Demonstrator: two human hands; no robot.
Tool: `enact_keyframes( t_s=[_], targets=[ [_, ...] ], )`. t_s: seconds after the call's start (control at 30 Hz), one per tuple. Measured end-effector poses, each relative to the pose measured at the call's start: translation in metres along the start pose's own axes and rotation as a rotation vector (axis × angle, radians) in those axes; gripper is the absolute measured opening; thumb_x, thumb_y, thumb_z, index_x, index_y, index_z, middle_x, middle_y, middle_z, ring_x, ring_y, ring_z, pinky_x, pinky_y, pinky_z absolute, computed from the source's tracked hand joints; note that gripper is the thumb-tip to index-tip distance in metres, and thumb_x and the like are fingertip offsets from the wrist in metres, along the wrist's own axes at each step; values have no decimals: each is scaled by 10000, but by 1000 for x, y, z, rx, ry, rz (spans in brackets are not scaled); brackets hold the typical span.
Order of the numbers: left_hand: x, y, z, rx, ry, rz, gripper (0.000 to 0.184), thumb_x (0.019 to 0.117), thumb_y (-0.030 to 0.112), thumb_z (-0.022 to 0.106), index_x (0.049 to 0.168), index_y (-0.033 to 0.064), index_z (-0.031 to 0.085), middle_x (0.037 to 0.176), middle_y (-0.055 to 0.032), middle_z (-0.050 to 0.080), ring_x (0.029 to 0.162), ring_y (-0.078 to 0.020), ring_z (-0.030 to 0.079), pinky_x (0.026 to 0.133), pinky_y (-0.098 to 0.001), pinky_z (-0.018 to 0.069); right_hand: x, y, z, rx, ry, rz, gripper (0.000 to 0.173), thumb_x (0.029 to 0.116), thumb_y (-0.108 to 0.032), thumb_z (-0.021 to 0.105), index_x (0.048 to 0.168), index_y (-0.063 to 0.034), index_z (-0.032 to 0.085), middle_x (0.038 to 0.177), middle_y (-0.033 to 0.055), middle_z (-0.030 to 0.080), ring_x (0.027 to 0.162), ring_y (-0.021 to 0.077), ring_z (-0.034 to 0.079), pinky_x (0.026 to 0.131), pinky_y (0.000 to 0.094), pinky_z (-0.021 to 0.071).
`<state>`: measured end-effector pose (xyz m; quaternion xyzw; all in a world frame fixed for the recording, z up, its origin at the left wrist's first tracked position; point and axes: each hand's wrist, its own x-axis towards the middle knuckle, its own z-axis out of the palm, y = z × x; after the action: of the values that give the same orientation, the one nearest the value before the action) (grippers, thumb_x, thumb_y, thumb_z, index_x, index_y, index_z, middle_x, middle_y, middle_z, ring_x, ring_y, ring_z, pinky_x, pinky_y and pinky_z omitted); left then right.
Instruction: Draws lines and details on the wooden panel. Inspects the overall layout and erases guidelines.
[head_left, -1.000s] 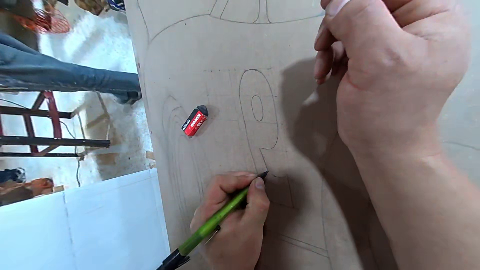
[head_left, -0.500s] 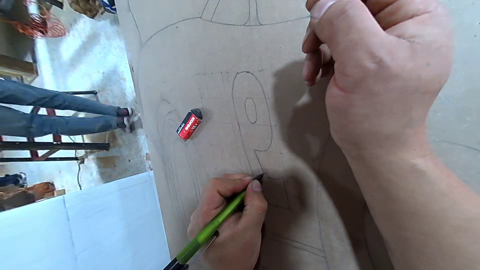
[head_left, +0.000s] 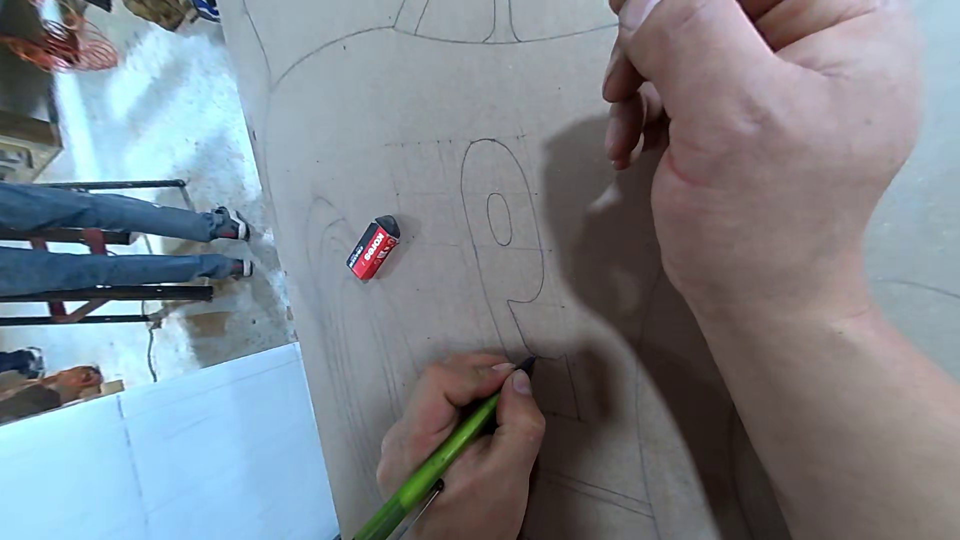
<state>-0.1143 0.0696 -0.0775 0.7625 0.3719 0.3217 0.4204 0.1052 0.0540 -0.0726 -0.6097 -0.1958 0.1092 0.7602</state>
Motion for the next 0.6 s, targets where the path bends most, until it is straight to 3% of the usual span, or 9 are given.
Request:
enact_keyframes(
  t_s=[0.3, 0.5, 0.6],
  targets=[
    [-1, 1, 0, 36, -22, 12, 64, 835, 109, 740, 812, 115, 680, 784, 8, 719, 644, -65, 682, 514, -180, 563, 0, 1, 1, -9, 7, -9, 252, 978, -20, 589, 747, -107, 641, 672, -18, 640, 587, 77, 628, 523, 224, 540],
    [-1, 0, 0, 37, 0, 13, 68, 835, 100, 728, 819, 114, 664, 775, 10, 711, 605, -58, 662, 487, -178, 550, -1, 0, 1, -11, 5, -5, 242, 982, -26, 595, 758, -104, 643, 674, -19, 640, 580, 75, 623, 517, 222, 535],
    [-2, -1, -1, 40, -33, 39, 61, 845, 117, 741, 823, 116, 684, 787, 15, 716, 669, -59, 685, 541, -172, 568, 0, 0, 1, -12, 8, -2, 239, 979, -26, 590, 760, -106, 647, 675, -23, 641, 578, 72, 620, 515, 220, 534]
  ],
)
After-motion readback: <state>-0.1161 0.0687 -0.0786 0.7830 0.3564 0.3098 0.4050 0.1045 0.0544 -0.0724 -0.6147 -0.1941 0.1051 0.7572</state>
